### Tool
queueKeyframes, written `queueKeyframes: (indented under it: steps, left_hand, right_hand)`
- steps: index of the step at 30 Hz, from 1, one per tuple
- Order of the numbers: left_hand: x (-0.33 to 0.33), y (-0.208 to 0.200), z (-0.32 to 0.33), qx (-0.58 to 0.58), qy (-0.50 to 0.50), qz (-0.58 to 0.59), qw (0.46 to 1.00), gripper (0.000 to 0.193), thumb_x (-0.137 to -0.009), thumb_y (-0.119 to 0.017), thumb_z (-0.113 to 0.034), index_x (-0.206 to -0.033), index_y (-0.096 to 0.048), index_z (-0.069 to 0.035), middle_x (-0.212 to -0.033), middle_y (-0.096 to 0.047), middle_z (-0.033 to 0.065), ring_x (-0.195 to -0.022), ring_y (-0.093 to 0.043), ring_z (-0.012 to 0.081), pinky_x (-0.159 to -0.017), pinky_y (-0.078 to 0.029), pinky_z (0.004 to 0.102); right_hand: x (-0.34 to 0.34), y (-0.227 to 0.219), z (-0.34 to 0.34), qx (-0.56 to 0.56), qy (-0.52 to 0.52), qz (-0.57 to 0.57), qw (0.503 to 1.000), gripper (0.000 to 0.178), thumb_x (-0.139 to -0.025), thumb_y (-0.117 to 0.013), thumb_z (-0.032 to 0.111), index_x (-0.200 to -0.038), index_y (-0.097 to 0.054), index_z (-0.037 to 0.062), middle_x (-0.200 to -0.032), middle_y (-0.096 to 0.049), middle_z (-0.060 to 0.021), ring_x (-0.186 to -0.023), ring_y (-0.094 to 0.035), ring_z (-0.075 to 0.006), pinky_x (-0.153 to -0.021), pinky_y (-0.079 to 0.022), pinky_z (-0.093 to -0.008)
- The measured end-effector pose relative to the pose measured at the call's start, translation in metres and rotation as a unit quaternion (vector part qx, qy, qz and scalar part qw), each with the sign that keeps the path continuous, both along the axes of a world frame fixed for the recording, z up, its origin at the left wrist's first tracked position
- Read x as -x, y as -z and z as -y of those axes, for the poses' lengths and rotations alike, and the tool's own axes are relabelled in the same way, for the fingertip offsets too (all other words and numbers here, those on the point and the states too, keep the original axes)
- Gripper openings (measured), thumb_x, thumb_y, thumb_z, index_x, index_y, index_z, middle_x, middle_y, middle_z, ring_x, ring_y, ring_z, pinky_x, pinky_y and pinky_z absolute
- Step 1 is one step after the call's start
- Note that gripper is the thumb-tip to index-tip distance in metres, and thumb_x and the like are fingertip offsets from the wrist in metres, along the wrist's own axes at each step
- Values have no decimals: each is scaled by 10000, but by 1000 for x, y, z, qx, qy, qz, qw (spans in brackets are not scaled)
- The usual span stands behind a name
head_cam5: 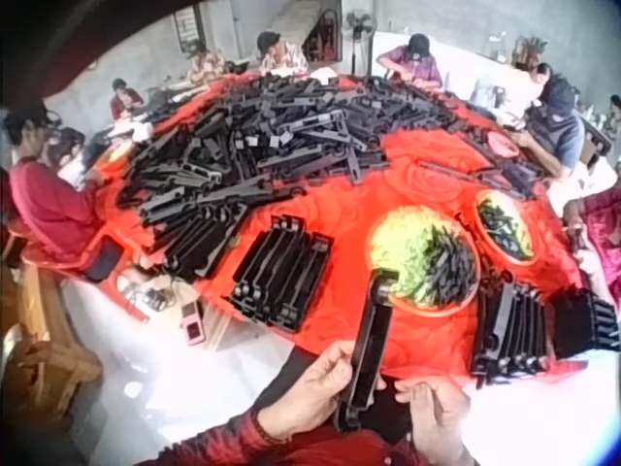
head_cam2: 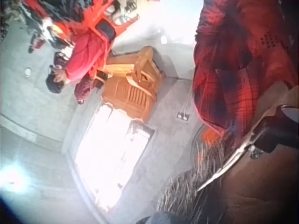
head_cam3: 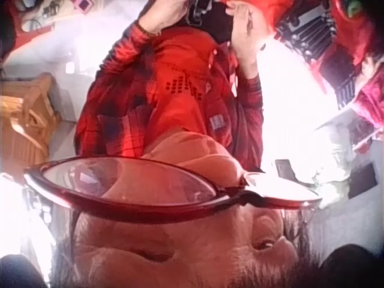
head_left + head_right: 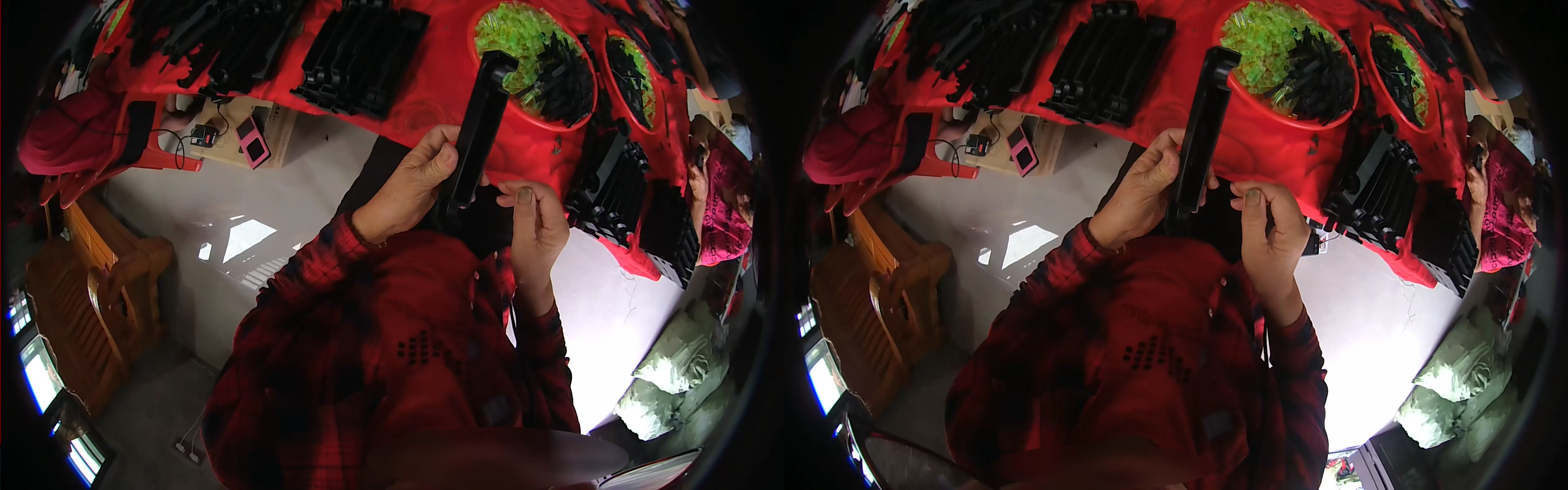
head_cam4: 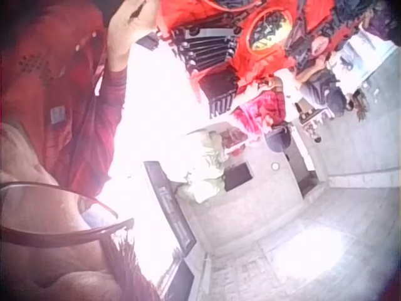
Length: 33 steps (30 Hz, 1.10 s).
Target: The person assembles small yellow plastic inserts into larger black plastic housings by hand.
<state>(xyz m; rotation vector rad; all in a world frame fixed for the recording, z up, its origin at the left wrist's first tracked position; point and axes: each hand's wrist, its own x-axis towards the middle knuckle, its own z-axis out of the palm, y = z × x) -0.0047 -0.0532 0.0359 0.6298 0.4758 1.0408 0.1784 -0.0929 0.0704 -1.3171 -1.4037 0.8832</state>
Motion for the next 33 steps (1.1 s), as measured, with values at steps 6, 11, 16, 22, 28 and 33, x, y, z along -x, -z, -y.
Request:
queueKeyframes:
  steps: [6, 11, 16, 22, 28, 33]
  left_hand:
    - [-6, 8, 4, 41, 40, 38, 998, 527, -1033, -466, -496, -1330, -445, -61, -986, -678, 156, -750, -642, 178, -677, -533, 283]
    - [-4, 14, 6, 51, 65, 41, 996, 490, -1067, -387, -466, -1327, -464, -59, -1010, -677, 157, -752, -641, 167, -667, -528, 267]
    - [-7, 16, 9, 69, 86, 36, 993, 485, -1084, -339, -453, -1327, -479, -57, -1025, -677, 156, -750, -640, 158, -661, -525, 255]
    - [-9, 13, 10, 83, 84, 18, 993, 475, -1092, -336, -425, -1338, -477, -44, -1019, -679, 152, -744, -640, 158, -658, -525, 254]
    - [-5, 17, 11, 123, 51, -53, 990, 443, -1106, -321, -379, -1327, -482, -31, -999, -680, 141, -690, -594, 141, -636, -505, 260]
    - [10, 22, 11, 102, 78, -130, 983, 436, -1071, -455, -397, -1280, -500, -17, -998, -683, 112, -711, -580, 106, -630, -472, 233]
  right_hand:
    - [3, 2, -5, -106, 9, 56, 993, 173, -933, -616, -44, -1105, -619, -22, -1047, -681, -141, -928, -671, -202, -840, -524, -294]
    - [4, 1, -7, -165, 14, 130, 978, 284, -863, -640, -88, -1130, -590, -8, -1126, -630, -167, -1038, -621, -259, -906, -478, -338]
    - [1, 2, -6, -151, 17, 122, 981, 254, -867, -629, -89, -1103, -590, -5, -1109, -622, -163, -1011, -616, -261, -898, -474, -336]
    - [1, 3, -8, -142, 20, 116, 983, 235, -883, -605, -94, -1103, -594, -12, -1092, -626, -155, -1002, -618, -253, -870, -484, -326]
    - [-10, 25, -35, -79, 52, 52, 994, 170, -935, -615, -38, -1104, -616, -18, -1068, -631, -111, -938, -628, -177, -832, -505, -283]
    - [-22, 36, -93, -78, 62, 78, 992, 166, -967, -640, 40, -1124, -626, -11, -979, -653, -72, -880, -640, -140, -813, -517, -273]
